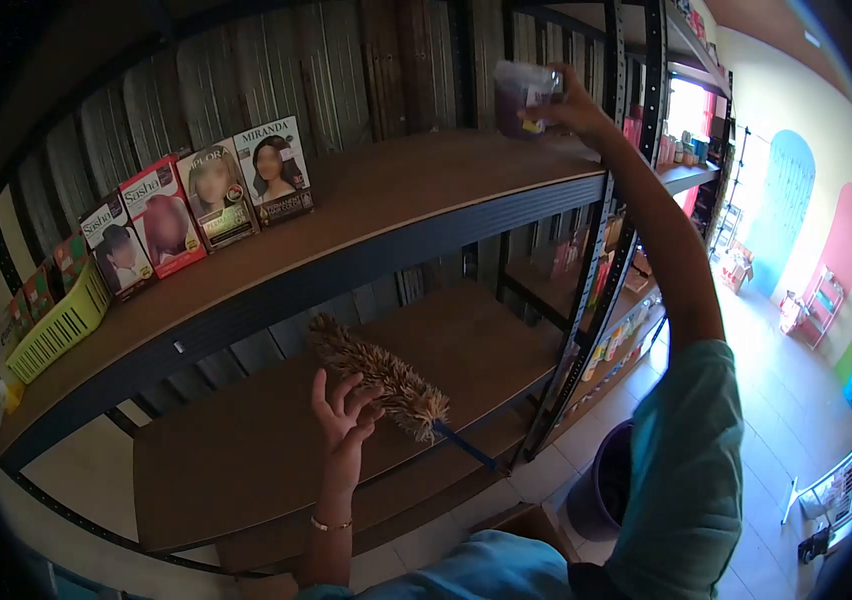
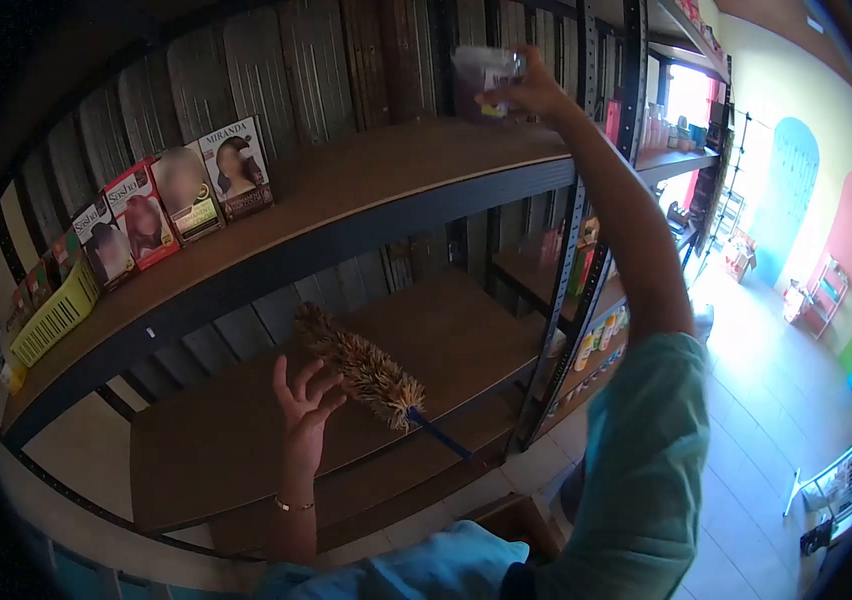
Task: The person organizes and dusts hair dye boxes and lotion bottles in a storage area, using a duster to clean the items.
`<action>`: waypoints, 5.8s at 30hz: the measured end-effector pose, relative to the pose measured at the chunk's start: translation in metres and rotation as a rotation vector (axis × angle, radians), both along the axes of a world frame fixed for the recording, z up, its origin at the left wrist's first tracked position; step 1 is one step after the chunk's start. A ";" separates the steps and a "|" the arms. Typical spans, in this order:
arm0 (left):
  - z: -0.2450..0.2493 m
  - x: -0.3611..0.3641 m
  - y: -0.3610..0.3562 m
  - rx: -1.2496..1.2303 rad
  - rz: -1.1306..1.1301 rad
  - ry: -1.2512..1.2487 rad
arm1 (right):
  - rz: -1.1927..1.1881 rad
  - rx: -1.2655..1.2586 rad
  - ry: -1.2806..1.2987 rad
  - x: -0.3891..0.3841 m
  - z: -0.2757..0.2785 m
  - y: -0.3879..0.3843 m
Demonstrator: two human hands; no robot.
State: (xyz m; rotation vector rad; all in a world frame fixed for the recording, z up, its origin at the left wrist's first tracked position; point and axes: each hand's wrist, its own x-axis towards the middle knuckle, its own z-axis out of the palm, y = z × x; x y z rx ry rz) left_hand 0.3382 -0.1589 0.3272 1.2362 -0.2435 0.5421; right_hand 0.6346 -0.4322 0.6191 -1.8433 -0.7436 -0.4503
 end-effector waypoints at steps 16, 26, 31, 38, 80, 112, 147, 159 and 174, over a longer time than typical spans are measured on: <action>-0.014 -0.010 0.020 -0.035 0.041 0.052 | 0.111 -0.035 0.045 0.097 -0.030 0.012; -0.029 -0.016 0.031 -0.044 0.124 0.125 | 0.217 -0.027 0.090 0.106 -0.030 0.010; -0.049 -0.031 0.033 -0.164 0.203 0.130 | 0.189 -0.029 0.132 0.099 -0.027 0.008; -0.100 -0.062 0.039 -0.250 0.178 0.134 | 0.262 0.017 0.130 0.117 -0.041 0.002; -0.483 -0.742 -0.078 -0.319 0.837 1.628 | 1.529 -1.550 0.887 -0.626 -0.603 0.268; -0.717 -0.802 -0.030 -0.795 1.546 1.668 | 0.985 -1.719 1.036 -0.580 -0.764 0.257; -0.766 -0.751 0.024 -0.768 1.448 1.486 | 0.924 -1.647 1.030 -0.597 -0.784 0.246; -0.758 -0.750 0.046 -0.608 1.567 1.710 | 1.078 -1.428 1.031 -0.623 -0.826 0.289; -0.770 -0.729 0.190 0.525 1.861 1.472 | 1.583 -1.067 -0.136 -0.697 -1.041 0.566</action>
